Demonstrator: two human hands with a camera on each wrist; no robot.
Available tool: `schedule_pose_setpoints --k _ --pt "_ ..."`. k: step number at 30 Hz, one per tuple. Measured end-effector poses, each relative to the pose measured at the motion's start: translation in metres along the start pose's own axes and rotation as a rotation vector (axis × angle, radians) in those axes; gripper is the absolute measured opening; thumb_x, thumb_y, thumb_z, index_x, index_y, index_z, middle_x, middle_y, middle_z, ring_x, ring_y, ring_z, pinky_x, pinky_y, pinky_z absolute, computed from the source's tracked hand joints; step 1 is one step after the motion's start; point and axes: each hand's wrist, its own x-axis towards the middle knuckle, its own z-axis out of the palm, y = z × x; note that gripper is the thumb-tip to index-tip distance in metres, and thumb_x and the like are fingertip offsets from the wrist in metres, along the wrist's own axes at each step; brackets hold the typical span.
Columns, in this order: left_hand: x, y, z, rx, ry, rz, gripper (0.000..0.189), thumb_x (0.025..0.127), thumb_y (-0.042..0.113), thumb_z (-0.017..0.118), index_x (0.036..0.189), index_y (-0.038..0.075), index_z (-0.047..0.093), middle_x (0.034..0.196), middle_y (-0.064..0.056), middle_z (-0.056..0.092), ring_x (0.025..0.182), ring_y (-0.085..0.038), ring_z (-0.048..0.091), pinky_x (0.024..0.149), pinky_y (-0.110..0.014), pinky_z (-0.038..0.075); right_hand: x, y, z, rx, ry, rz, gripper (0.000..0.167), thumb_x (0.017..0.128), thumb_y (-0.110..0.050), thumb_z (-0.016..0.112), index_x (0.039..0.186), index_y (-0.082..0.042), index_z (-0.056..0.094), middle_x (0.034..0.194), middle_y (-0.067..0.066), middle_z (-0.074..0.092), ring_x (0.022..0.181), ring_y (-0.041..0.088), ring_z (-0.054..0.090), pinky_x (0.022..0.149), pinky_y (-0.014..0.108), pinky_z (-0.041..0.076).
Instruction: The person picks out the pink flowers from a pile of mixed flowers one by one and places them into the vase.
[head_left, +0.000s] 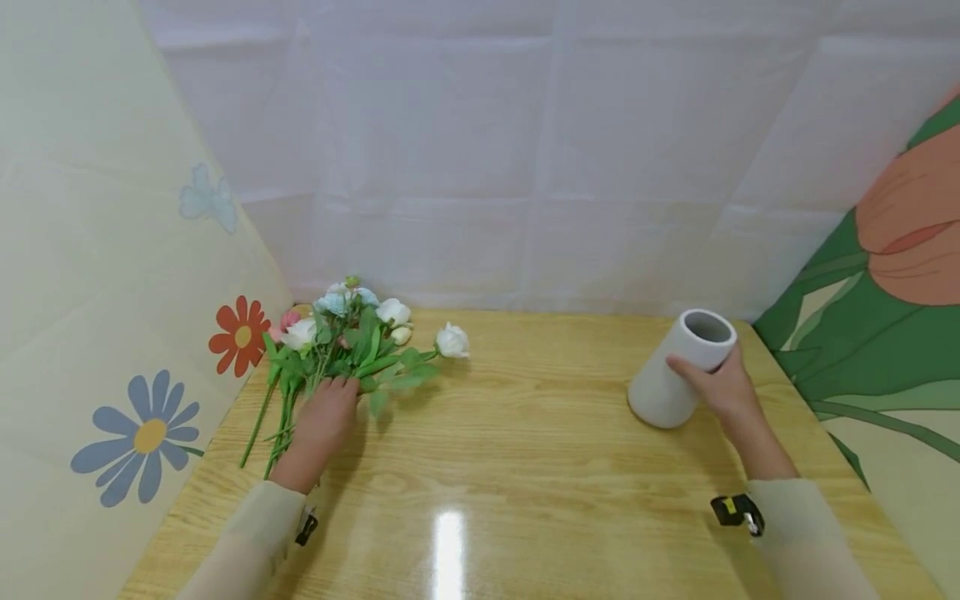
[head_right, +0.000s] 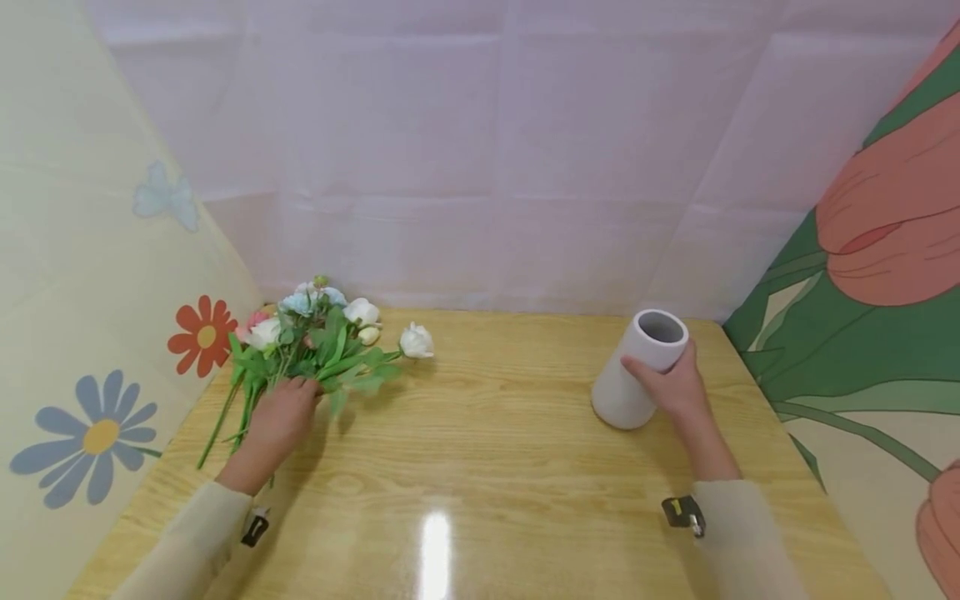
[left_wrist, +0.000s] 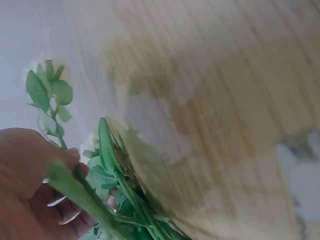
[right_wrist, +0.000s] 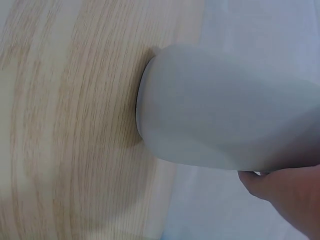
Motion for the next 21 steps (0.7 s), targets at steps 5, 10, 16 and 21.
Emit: schedule_pose_setpoints --k 5,10,16,21 --pt "0.003 0.003 -0.001 -0.135 0.063 -0.043 0.007 0.097 0.003 0.066 0.097 0.003 0.059 0.088 -0.012 0.06 0.082 -0.033 0.058 0.072 -0.045 0.054 -0.003 -0.001 0.003 -0.003 0.003 -0.016 0.098 0.095 -0.037 0.071 0.159 -0.004 0.004 0.14 0.017 0.039 0.122 0.031 0.043 0.105 0.052 0.04" --pt "0.008 0.011 -0.005 -0.209 0.035 -0.073 0.004 0.097 0.003 0.066 0.099 0.001 0.063 0.089 -0.012 0.062 0.082 -0.034 0.061 0.071 -0.045 0.056 -0.004 0.0 0.004 -0.012 0.014 -0.025 0.097 0.095 -0.036 0.071 0.159 -0.004 0.005 0.138 0.015 0.039 0.121 0.029 0.042 0.102 0.049 0.04" --pt "0.014 0.022 -0.008 -0.259 -0.066 -0.103 0.012 0.099 0.008 0.065 0.107 -0.001 0.065 0.095 -0.014 0.065 0.082 -0.03 0.066 0.069 -0.042 0.057 -0.008 -0.002 0.007 -0.012 0.007 -0.022 0.097 0.095 -0.035 0.071 0.159 -0.005 0.004 0.139 0.016 0.039 0.119 0.027 0.043 0.102 0.049 0.041" --pt "0.016 0.029 -0.009 -0.313 -0.115 -0.133 0.014 0.1 0.012 0.065 0.106 -0.001 0.064 0.094 -0.013 0.065 0.081 -0.028 0.066 0.068 -0.042 0.057 -0.011 -0.002 0.01 -0.007 -0.003 -0.028 0.097 0.096 -0.035 0.07 0.159 -0.005 0.004 0.14 0.016 0.039 0.12 0.027 0.043 0.103 0.05 0.041"
